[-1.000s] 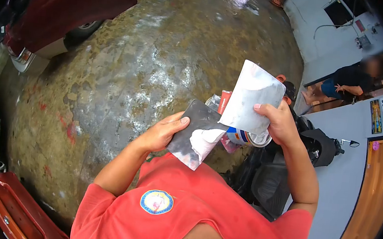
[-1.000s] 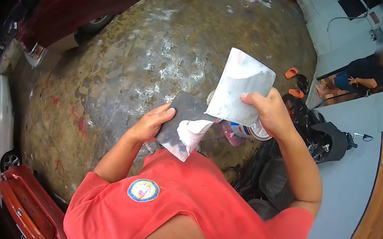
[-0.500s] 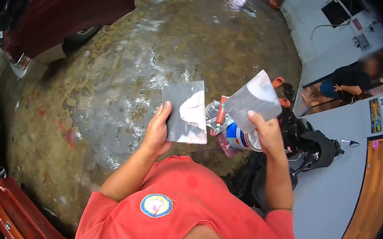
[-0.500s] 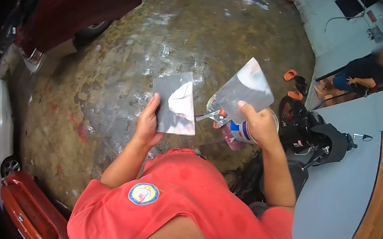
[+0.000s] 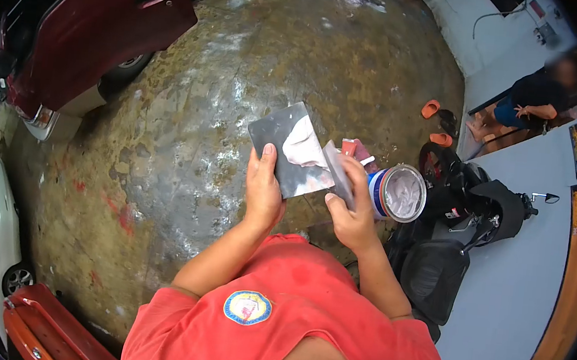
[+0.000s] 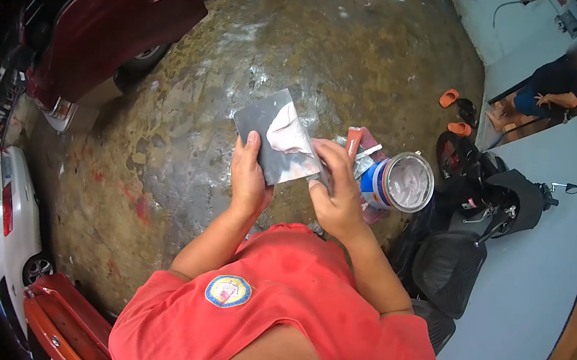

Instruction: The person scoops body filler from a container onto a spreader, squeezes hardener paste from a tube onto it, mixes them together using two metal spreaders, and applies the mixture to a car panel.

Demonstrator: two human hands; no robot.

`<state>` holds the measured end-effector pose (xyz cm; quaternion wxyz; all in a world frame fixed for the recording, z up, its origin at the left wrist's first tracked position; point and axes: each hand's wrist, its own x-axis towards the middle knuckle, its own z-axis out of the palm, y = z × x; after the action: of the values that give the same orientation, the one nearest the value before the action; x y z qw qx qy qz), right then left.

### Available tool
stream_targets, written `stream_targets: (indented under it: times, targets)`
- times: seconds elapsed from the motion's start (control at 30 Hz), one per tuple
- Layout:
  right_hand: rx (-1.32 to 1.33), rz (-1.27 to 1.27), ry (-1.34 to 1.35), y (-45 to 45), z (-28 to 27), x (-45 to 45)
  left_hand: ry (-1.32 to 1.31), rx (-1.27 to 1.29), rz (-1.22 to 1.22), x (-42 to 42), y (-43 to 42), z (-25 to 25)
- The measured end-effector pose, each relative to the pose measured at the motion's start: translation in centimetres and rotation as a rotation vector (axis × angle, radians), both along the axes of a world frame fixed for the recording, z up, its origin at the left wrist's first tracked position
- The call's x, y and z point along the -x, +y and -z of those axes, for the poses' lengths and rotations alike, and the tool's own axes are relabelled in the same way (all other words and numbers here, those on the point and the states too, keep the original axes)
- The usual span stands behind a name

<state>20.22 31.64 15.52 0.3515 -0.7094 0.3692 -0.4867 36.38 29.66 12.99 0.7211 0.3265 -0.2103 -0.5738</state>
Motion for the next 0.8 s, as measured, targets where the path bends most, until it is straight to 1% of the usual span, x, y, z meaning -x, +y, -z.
stream_targets:
  times: [0.1, 0.33, 0.4, 0.43, 0.5, 0.53, 0.6, 0.63, 0.67, 0.7, 0.77, 0.8]
  targets:
    - [0.093, -0.002, 0.058, -0.4, 1.3, -0.1, -0.005, -0.049, 0.013, -0.2, 0.3, 0.1]
    - [0.253, 0.005, 0.162, -0.7, 3.1, 0.1, 0.073, -0.070, 0.008, -0.5, 1.9, -1.5]
    - [0.189, -0.029, 0.308, -0.2, 6.1, 0.9, 0.128, -0.098, 0.000, -0.9, 2.5, -2.8]
    - [0.159, -0.045, 0.377, -0.2, 6.7, 0.9, 0.089, -0.065, -0.010, -1.4, 2.5, -3.6]
    - [0.159, 0.055, 0.318, -0.9, 6.7, 2.2, 0.018, -0.004, -0.041, -2.6, 2.6, -4.9]
    - [0.159, 0.100, 0.292, -1.5, 5.5, 2.7, -0.059, 0.035, -0.020, -3.5, 2.4, -4.7]
    - [0.273, 0.206, 0.331, -3.3, 1.3, 3.8, -0.367, 0.024, 0.044, -4.9, 2.3, -3.6]
    - [0.407, 0.184, 0.497, -4.1, -1.5, 4.2, -0.524, 0.023, 0.087, -5.2, 2.3, -3.3]
    - [0.485, 0.174, 0.635, -4.4, -3.7, 4.1, -0.674, 0.048, 0.089, -4.9, 2.6, -4.1]
    - [0.561, 0.160, 0.776, -4.6, -5.2, 3.7, -0.715, 0.043, 0.126, -4.6, 2.8, -4.2]
    - [0.588, 0.144, 0.861, -5.0, -6.5, 2.5, -0.788, 0.029, 0.187, -4.4, 3.3, -4.4]
    - [0.606, 0.128, 0.903, -5.1, -6.7, 2.0, -0.781, 0.008, 0.211, -4.2, 3.6, -5.1]
